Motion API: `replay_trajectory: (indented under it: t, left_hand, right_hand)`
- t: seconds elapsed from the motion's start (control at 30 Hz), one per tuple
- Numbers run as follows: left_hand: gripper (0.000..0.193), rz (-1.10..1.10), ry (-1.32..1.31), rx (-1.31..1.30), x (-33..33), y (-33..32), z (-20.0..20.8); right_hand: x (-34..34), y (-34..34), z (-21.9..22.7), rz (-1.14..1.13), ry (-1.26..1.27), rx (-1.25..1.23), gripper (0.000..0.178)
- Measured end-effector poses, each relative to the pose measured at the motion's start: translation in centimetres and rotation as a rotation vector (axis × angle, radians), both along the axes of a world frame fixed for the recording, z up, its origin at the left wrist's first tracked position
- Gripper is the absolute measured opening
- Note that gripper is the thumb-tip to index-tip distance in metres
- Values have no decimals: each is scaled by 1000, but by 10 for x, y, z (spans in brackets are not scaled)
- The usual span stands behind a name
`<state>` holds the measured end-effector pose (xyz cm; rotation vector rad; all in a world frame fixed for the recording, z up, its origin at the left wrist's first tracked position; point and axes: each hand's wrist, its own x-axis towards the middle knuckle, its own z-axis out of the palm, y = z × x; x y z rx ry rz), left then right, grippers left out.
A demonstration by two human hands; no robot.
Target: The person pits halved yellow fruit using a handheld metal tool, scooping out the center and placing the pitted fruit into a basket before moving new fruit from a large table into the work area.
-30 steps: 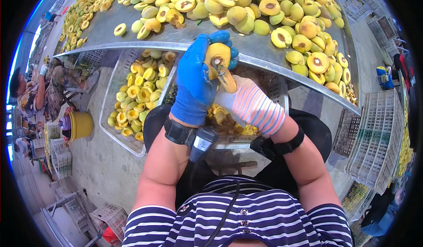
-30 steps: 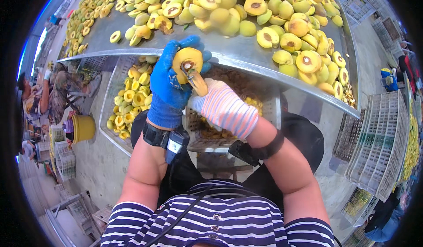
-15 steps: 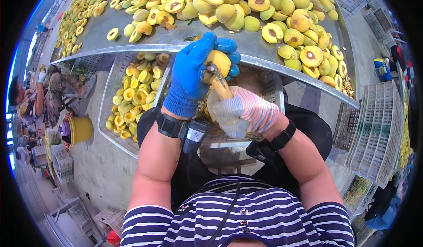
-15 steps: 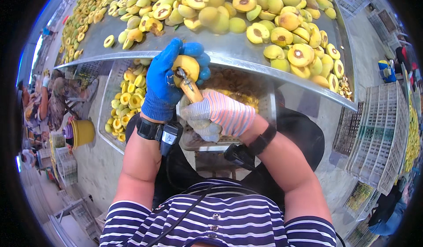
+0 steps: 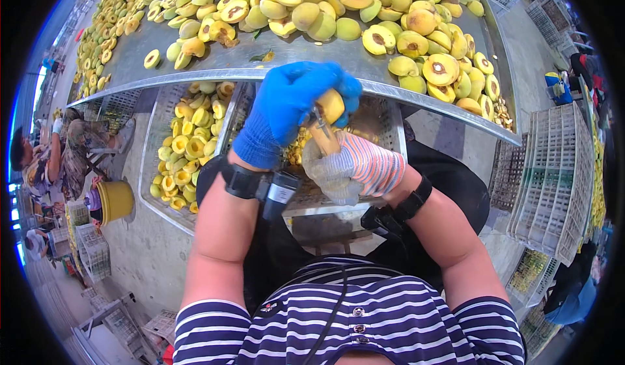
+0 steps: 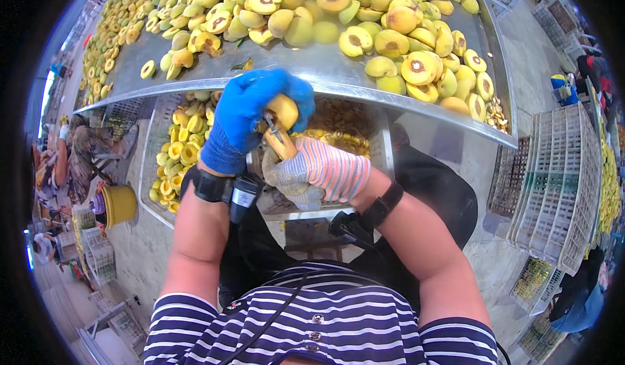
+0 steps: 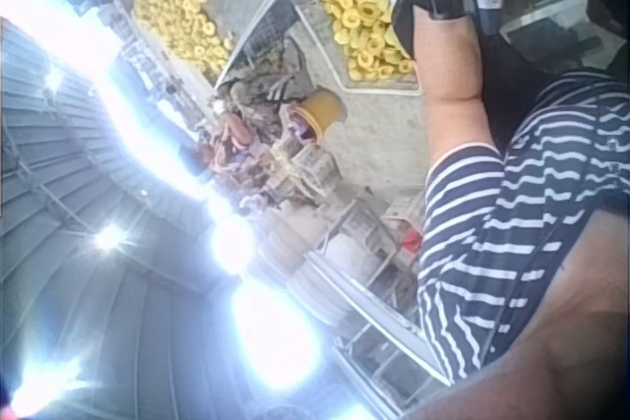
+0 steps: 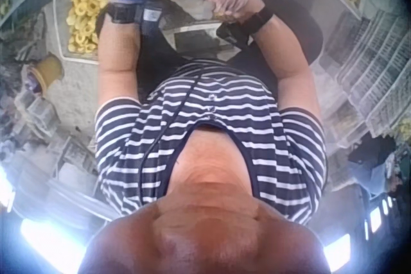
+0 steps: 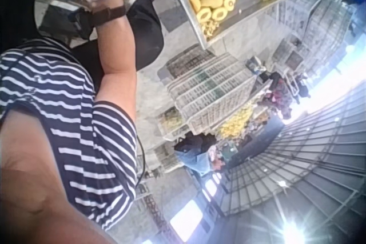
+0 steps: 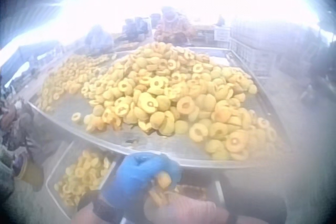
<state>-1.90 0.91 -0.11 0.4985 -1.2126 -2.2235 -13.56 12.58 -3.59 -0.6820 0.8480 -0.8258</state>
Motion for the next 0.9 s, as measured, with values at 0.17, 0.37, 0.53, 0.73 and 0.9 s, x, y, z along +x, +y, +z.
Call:
replay_trajectory:
  t: [0.17,0.37,0.53,0.73,0.9]
  left_hand:
    - [37,-39,-341,-435,1,-5,-1]
    - [46,35,185,245,2,2,-23]
    - [47,-129,205,245,18,-10,-22]
    - [47,199,113,-115,69,-17,-20]
    - [47,514,-358,-789,235,-48,-7]
  right_hand:
    - [3,-2,3,-15,57,14,20]
    - [9,-6,10,-4,-6,26,17]
    - [10,-9,11,14,64,-33,16]
    - [-2,-16,-1,282,636,-104,42]
    - [5,-7,-14,514,1010,-338,35]
